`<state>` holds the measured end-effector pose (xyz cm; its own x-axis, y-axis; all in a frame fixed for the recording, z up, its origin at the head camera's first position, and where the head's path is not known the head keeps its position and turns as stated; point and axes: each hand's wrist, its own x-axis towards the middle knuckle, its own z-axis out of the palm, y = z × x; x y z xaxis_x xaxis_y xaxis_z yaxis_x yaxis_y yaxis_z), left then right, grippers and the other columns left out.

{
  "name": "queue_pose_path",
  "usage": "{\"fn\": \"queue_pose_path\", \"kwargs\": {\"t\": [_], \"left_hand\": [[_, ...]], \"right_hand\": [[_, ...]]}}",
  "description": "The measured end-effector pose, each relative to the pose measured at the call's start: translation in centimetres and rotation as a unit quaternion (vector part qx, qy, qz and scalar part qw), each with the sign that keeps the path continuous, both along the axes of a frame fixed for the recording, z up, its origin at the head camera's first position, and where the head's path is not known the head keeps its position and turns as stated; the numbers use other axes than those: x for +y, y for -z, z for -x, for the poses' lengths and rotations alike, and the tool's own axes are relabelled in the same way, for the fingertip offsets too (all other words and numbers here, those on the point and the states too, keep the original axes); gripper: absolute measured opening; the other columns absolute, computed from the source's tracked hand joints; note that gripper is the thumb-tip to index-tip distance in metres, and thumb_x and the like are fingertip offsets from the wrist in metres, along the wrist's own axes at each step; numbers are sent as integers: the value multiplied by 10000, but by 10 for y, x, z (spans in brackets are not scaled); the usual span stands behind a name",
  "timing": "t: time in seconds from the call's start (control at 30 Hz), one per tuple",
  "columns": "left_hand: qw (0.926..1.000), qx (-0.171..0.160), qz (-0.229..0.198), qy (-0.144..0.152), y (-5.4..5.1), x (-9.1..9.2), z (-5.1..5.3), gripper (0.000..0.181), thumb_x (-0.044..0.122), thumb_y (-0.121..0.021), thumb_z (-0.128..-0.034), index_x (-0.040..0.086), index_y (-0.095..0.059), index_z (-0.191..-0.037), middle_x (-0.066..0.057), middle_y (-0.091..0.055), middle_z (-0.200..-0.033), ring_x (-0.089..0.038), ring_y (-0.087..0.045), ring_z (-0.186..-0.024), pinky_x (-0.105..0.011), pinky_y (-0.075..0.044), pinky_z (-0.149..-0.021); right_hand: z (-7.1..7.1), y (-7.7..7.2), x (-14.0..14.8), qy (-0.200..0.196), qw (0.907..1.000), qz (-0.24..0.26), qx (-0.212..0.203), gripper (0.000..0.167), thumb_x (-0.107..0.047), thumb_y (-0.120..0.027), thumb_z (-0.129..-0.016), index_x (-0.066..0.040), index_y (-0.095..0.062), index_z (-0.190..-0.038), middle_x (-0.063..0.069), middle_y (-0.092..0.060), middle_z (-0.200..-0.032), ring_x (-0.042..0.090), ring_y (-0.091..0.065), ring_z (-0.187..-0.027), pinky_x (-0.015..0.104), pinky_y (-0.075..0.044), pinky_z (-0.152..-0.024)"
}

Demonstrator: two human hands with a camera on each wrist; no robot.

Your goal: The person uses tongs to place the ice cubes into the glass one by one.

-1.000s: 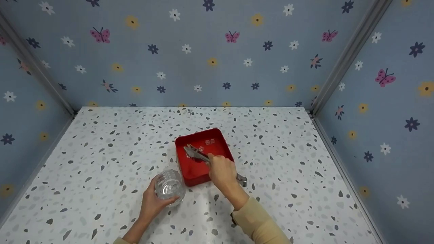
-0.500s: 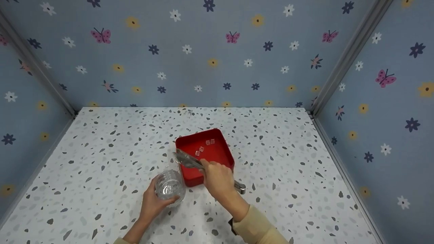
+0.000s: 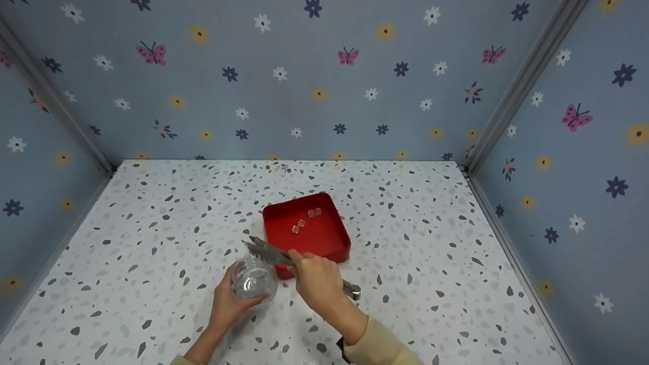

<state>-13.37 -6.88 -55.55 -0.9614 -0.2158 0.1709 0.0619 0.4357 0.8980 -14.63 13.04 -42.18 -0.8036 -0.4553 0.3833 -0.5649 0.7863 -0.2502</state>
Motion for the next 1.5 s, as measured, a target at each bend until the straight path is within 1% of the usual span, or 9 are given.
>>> {"fn": "queue_pose_path", "kwargs": {"t": [0.07,0.23,0.33,0.73,0.93,1.07,1.27,1.4,1.5], "left_hand": [[10000,29,-26,8,0,0,0,946,266,-852,-497,54,-380,-1289,-68,-493,-1226,-217,-437,-1140,-363,-320,-999],[9998,163,-69,20,0,0,0,929,258,-855,-498,46,-394,-1277,-72,-513,-1199,-210,-452,-1120,-355,-336,-983],[9999,160,-62,20,-1,0,0,926,263,-853,-501,44,-395,-1275,-73,-521,-1186,-213,-461,-1108,-357,-344,-976],[9998,109,-156,97,-2,0,0,898,267,-849,-504,88,-405,-1263,-41,-522,-1187,-209,-461,-1108,-377,-325,-986],[9998,144,-153,50,-2,0,0,902,243,-853,-499,69,-405,-1262,-61,-528,-1176,-212,-468,-1097,-366,-336,-978],[9999,86,-101,28,-1,0,0,909,258,-852,-498,72,-402,-1266,-57,-526,-1177,-208,-467,-1097,-370,-343,-974],[9999,48,-88,24,0,0,0,931,272,-854,-494,101,-390,-1283,-24,-505,-1206,-184,-445,-1124,-351,-319,-997],[9999,88,-48,24,1,-1,-1,953,275,-856,-493,78,-377,-1293,-51,-495,-1217,-208,-440,-1133,-361,-320,-998],[10000,26,-2,10,0,0,-1,950,273,-854,-497,74,-374,-1292,-61,-491,-1221,-221,-438,-1135,-369,-320,-998]], "right_hand": [[-2,0,-1,-44,10000,2,-5,245,-171,-665,-782,-197,-622,-1021,-23,-635,-774,133,-577,-613,303,-484,-499],[-4,1,-2,-134,9996,24,238,248,-177,-676,-768,-207,-623,-1009,-29,-631,-751,147,-588,-618,312,-474,-478],[-5,1,-3,-161,9994,47,302,252,-176,-682,-761,-204,-628,-1005,-28,-633,-750,147,-590,-619,313,-476,-478],[-7,0,-6,-273,9996,87,82,264,-211,-663,-786,-174,-605,-1041,-2,-639,-813,154,-596,-644,328,-513,-534],[-7,-1,-6,-212,9998,44,-15,277,-222,-663,-786,-167,-600,-1050,8,-640,-825,161,-597,-652,333,-516,-548],[-6,-1,-5,-148,9998,11,-107,284,-223,-668,-782,-162,-597,-1050,11,-640,-833,159,-600,-659,333,-519,-557],[-3,-3,-2,-76,9999,-30,-84,292,-226,-669,-782,-145,-589,-1051,12,-629,-804,154,-590,-640,324,-507,-527],[-1,-3,-1,-13,9999,-54,-112,291,-218,-671,-780,-137,-587,-1047,4,-620,-787,140,-576,-628,308,-499,-517],[1,-3,1,58,9999,-73,-104,274,-221,-670,-782,-141,-586,-1031,-7,-601,-752,131,-550,-589,292,-476,-488]]}}
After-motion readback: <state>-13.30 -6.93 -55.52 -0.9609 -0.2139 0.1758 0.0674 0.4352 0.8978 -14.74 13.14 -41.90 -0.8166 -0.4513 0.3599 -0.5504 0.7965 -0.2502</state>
